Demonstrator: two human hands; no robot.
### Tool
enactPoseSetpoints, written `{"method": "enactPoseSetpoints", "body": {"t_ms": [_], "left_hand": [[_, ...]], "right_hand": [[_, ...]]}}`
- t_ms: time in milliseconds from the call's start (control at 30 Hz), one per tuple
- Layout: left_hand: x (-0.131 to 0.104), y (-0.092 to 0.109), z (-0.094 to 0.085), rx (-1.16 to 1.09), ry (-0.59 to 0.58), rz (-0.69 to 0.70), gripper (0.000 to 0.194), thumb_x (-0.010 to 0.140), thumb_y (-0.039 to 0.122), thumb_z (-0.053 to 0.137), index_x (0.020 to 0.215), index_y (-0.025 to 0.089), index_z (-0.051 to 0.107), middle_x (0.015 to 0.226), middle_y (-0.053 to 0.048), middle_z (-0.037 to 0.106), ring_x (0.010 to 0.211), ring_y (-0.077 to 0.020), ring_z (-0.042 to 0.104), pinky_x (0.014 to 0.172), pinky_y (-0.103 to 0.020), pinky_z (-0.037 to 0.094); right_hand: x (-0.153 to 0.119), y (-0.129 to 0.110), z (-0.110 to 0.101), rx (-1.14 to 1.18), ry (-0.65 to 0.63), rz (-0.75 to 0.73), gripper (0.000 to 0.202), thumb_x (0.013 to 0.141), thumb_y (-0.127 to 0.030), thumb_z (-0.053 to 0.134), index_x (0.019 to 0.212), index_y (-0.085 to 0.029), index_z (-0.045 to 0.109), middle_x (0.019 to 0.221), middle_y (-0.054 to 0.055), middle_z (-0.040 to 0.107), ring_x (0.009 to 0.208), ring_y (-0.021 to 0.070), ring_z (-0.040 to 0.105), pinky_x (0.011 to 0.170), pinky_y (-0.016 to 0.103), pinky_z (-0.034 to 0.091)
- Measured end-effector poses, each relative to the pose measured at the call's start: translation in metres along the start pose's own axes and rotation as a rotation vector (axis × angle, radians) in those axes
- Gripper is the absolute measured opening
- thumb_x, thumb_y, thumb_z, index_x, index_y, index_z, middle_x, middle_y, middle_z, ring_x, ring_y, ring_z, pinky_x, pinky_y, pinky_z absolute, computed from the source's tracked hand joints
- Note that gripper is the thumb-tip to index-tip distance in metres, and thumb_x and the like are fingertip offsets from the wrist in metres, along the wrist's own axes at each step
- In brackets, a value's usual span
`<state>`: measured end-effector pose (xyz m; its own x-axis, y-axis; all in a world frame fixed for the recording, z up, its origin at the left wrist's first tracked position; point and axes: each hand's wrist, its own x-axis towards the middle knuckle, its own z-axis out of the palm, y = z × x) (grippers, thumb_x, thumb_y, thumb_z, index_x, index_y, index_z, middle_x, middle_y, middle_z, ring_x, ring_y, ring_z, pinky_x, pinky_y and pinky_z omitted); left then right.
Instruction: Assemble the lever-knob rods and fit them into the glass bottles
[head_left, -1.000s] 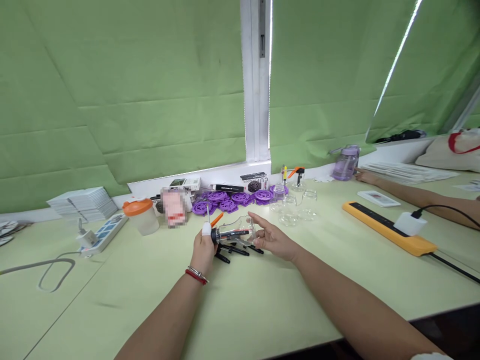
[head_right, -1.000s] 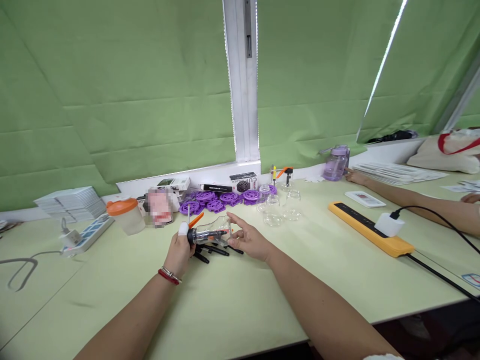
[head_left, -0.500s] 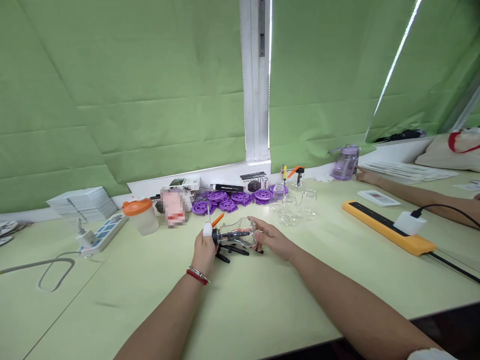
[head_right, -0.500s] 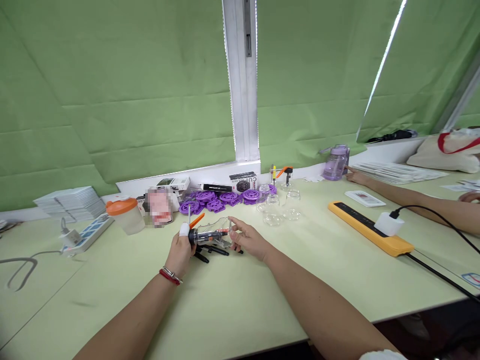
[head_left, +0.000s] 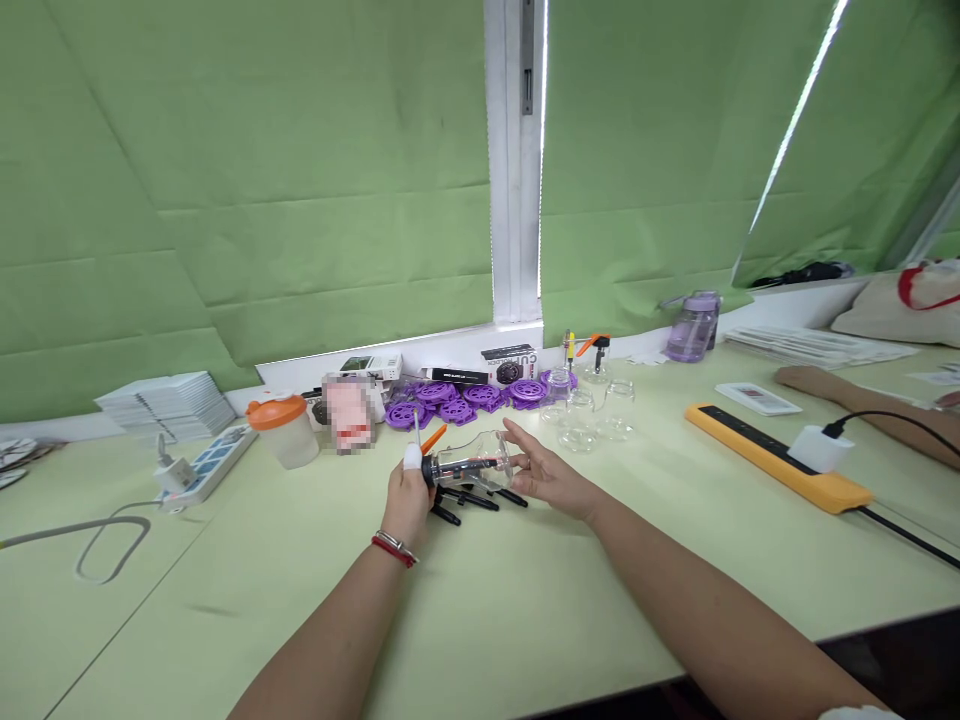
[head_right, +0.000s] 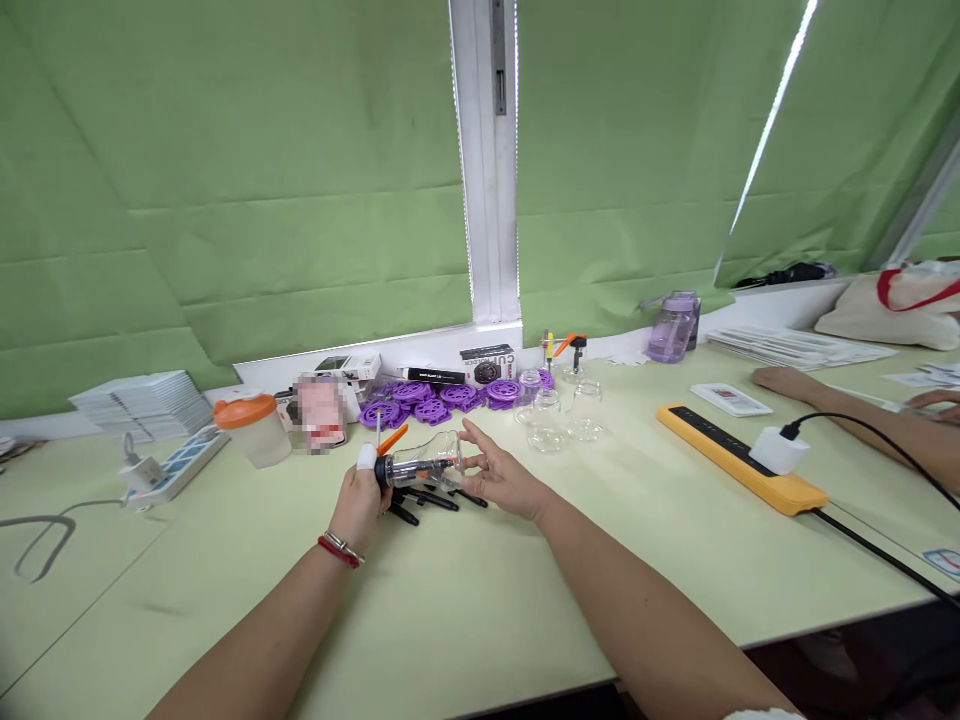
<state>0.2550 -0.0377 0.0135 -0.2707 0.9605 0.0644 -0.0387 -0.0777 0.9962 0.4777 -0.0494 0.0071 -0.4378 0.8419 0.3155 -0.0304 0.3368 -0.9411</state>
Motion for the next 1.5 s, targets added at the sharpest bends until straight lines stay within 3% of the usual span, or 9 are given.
{"method": "enactPoseSetpoints", "body": {"t_ms": [67,167,367,733,833,900,1033,1167,1500], "left_hand": [[0.000,0.000,0.001,-0.015,0.018,-0.036,0.043,0.076,0.055,0.049,0.079,0.013,0.059,0.052,0.004,0.042,0.046,-0.0092,0.036,0.042,-0.021,0.029],[-0.001,0.001,0.003,-0.025,0.019,-0.078,0.044,0.077,0.056,0.046,0.082,0.014,0.059,0.055,0.003,0.044,0.048,-0.0094,0.038,0.043,-0.021,0.031],[-0.003,0.000,0.004,-0.027,0.014,-0.090,0.042,0.073,0.057,0.049,0.079,0.016,0.057,0.059,0.003,0.045,0.052,-0.0100,0.041,0.047,-0.021,0.035],[-0.007,0.003,0.005,-0.058,0.012,-0.091,0.041,0.071,0.058,0.053,0.071,0.017,0.052,0.058,0.005,0.040,0.051,-0.0086,0.039,0.045,-0.020,0.034],[-0.006,0.003,0.005,-0.064,0.023,-0.094,0.041,0.070,0.058,0.053,0.071,0.017,0.052,0.059,0.005,0.041,0.051,-0.0086,0.040,0.046,-0.020,0.035],[-0.005,0.003,0.005,-0.066,0.036,-0.108,0.041,0.071,0.059,0.052,0.071,0.018,0.051,0.058,0.005,0.041,0.051,-0.0087,0.040,0.046,-0.020,0.035],[-0.002,0.002,0.004,-0.058,0.043,-0.112,0.041,0.072,0.058,0.050,0.065,0.019,0.046,0.054,0.006,0.037,0.046,-0.0078,0.036,0.042,-0.020,0.030],[-0.003,0.003,0.004,-0.048,0.016,-0.079,0.041,0.074,0.058,0.049,0.062,0.019,0.043,0.050,0.007,0.033,0.042,-0.0074,0.032,0.039,-0.020,0.024],[-0.004,0.003,0.005,-0.058,0.019,-0.107,0.042,0.072,0.059,0.050,0.068,0.018,0.049,0.053,0.007,0.036,0.044,-0.0074,0.036,0.040,-0.019,0.028]], "right_hand": [[-0.001,0.000,0.000,-0.009,-0.017,-0.017,0.082,0.077,-0.036,0.067,0.143,-0.037,0.018,0.146,0.010,0.022,0.109,0.0196,0.047,0.081,0.032,0.047],[0.000,0.002,0.001,-0.014,-0.010,0.004,0.076,0.079,-0.036,0.065,0.142,-0.035,0.022,0.140,0.010,0.029,0.103,0.0172,0.051,0.082,0.032,0.046],[0.004,0.007,0.003,-0.006,0.012,0.053,0.070,0.082,-0.044,0.058,0.142,-0.030,0.024,0.125,0.009,0.039,0.083,0.0133,0.057,0.075,0.031,0.047],[0.006,0.012,0.007,-0.035,0.056,0.108,0.075,0.083,-0.062,0.042,0.139,-0.015,0.030,0.085,0.005,0.053,0.069,0.0147,0.054,0.064,0.031,0.045],[0.005,0.010,0.005,-0.059,0.020,0.100,0.075,0.084,-0.065,0.037,0.140,-0.015,0.029,0.093,0.008,0.055,0.074,0.0165,0.056,0.067,0.032,0.046],[0.003,0.008,0.002,-0.041,-0.004,0.087,0.075,0.084,-0.062,0.041,0.144,-0.021,0.021,0.114,0.012,0.051,0.083,0.0172,0.057,0.075,0.034,0.047],[-0.002,0.004,-0.001,0.002,-0.042,0.010,0.085,0.079,-0.043,0.063,0.144,-0.036,0.009,0.146,0.012,0.020,0.110,0.0205,0.049,0.087,0.035,0.044],[-0.001,0.003,0.001,-0.009,-0.008,-0.017,0.075,0.080,-0.036,0.063,0.142,-0.036,0.022,0.141,0.009,0.028,0.106,0.0181,0.051,0.085,0.033,0.044],[0.005,0.009,0.004,0.000,0.055,0.058,0.064,0.084,-0.050,0.053,0.140,-0.030,0.029,0.113,0.006,0.040,0.073,0.0109,0.055,0.070,0.030,0.046]]}}
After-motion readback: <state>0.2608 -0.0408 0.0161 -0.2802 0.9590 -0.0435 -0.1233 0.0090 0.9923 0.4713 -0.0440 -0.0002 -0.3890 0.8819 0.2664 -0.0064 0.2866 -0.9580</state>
